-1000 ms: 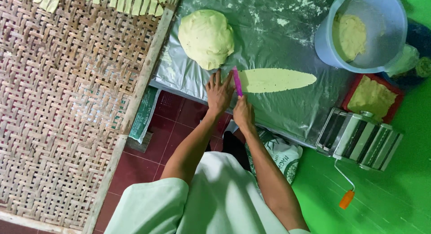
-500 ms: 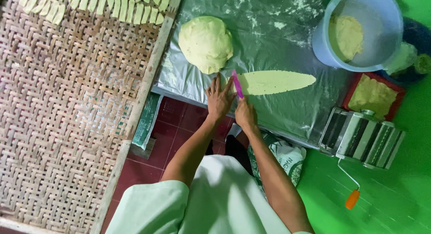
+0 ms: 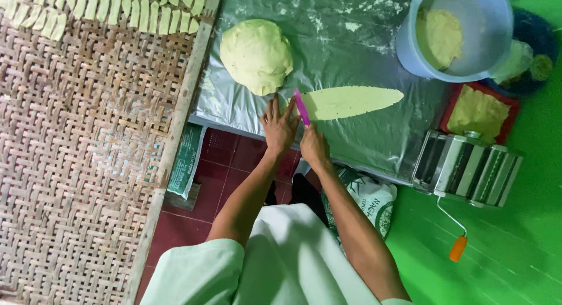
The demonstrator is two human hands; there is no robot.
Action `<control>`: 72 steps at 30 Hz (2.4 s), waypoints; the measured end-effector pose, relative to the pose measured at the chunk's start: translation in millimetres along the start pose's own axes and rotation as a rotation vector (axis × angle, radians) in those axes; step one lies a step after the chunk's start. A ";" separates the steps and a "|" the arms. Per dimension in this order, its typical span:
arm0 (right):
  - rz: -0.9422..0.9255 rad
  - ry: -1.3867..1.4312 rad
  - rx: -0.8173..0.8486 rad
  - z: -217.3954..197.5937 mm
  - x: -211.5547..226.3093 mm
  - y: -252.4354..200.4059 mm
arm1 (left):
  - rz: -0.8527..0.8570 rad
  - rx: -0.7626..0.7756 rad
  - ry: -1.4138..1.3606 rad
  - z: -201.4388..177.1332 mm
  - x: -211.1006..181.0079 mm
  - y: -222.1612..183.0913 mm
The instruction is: Kneading and flattening dough by hand on a work surface
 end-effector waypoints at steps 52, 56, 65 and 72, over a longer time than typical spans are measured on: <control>-0.085 -0.118 -0.100 12.9 -21.4 -14.6 | -0.097 0.201 -0.171 -1.3 18.4 4.6; -0.084 -0.094 -0.085 3.3 -22.5 -43.0 | -0.082 0.203 -0.175 -4.5 15.5 2.5; -0.107 -0.115 -0.162 9.9 -22.4 -35.4 | -0.126 0.212 -0.161 -3.3 15.0 4.0; -0.173 -0.111 -0.171 17.2 -3.2 4.5 | -0.100 0.202 -0.159 -2.1 14.8 3.5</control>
Point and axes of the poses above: each hand's wrist, its own y-axis towards the middle knuckle, its own z-axis out of the palm, x = y × z, the point moved 10 cm from there along y, towards the middle knuckle, and after that the axes turned 3 degrees about -z, right-handed, at the moved point
